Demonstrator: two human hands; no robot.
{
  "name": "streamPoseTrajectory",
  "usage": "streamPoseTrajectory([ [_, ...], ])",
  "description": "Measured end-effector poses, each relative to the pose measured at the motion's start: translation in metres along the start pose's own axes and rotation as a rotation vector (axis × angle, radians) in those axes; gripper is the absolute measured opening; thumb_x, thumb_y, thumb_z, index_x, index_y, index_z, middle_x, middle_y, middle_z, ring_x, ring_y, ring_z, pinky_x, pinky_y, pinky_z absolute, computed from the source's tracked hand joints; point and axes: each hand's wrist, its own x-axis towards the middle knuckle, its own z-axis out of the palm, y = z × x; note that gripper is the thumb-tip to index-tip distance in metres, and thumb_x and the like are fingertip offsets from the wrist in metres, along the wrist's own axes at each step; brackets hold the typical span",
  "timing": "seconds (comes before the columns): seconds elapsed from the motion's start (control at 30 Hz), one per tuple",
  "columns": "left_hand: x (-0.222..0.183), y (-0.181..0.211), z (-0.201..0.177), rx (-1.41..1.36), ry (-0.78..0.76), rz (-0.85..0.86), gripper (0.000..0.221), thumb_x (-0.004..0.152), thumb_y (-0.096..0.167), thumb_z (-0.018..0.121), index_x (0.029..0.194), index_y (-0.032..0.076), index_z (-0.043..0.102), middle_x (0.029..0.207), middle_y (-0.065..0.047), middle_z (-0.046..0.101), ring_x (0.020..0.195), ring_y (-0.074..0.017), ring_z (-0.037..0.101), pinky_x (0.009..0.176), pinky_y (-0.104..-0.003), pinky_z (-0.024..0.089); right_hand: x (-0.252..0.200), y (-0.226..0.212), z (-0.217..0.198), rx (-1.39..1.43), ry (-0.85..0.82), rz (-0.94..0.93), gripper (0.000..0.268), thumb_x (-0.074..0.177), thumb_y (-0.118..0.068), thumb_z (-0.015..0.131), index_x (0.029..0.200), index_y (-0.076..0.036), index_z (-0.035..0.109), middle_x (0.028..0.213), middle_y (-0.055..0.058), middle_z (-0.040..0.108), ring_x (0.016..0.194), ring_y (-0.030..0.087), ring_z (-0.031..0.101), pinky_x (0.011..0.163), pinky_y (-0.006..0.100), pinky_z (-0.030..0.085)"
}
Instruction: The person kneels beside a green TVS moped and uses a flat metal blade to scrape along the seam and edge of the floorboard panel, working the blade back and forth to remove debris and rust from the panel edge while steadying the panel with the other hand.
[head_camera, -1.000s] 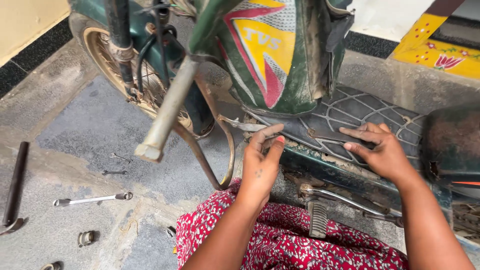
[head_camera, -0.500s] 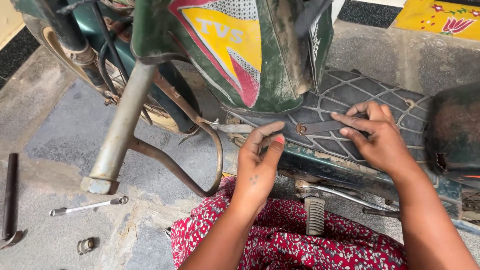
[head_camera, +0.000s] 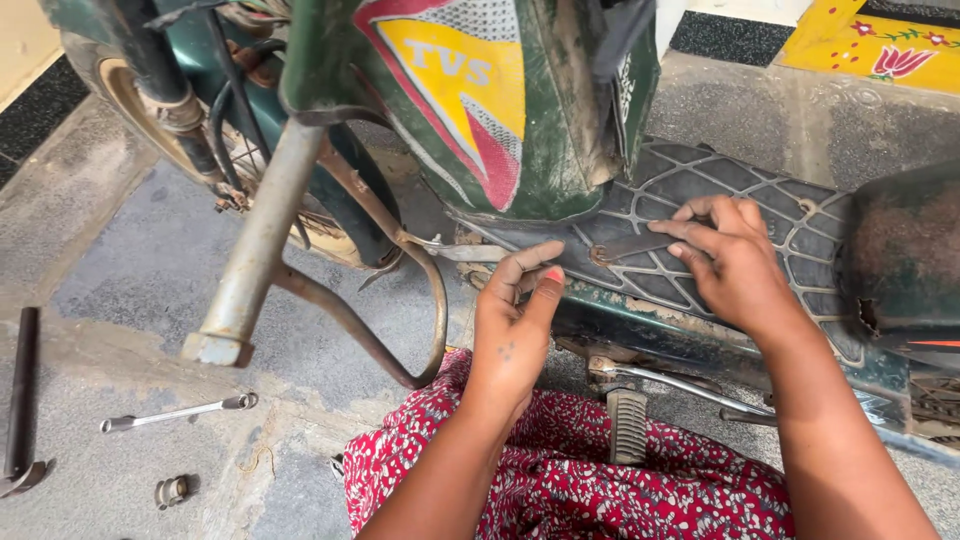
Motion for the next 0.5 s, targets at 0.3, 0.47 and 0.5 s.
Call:
streamPoseTrajectory([
  [0.3,-0.002,0.005,-0.016,-0.001,0.048,0.030,0.031,0.098,0.011,0.064,0.128,0.004,0.067,0.115,-0.006,0.071,0.105,-0.0114,0.062,0.098,-0.027,0.046,-0.003,0.007,0.002,0.054,0.001,0.013,0.044,0.082,-0.005,0.076,0.121,-0.025,0.077,0.117,0.003,0.064,0.113,0.027,0.052,0.106,0.039,0.044],
  [0.47,-0.003,0.004,-0.017,0.001,0.041,0.047,0.030,0.099,0.012,0.065,0.128,0.004,0.068,0.112,-0.006,0.071,0.103,-0.0115,0.061,0.097,-0.027,0.047,-0.003,0.018,0.006,0.076,-0.027,0.020,0.044,0.081,-0.006,0.077,0.119,-0.028,0.078,0.116,0.000,0.065,0.114,0.026,0.052,0.107,0.038,0.043],
  [0.5,-0.003,0.005,-0.016,0.010,0.033,0.064,0.029,0.099,0.012,0.065,0.127,0.004,0.067,0.113,-0.005,0.071,0.104,-0.0111,0.062,0.097,-0.027,0.048,-0.003,0.019,0.006,0.074,-0.042,0.028,0.044,0.080,-0.006,0.077,0.118,-0.029,0.078,0.116,-0.001,0.065,0.113,0.025,0.053,0.107,0.038,0.042],
])
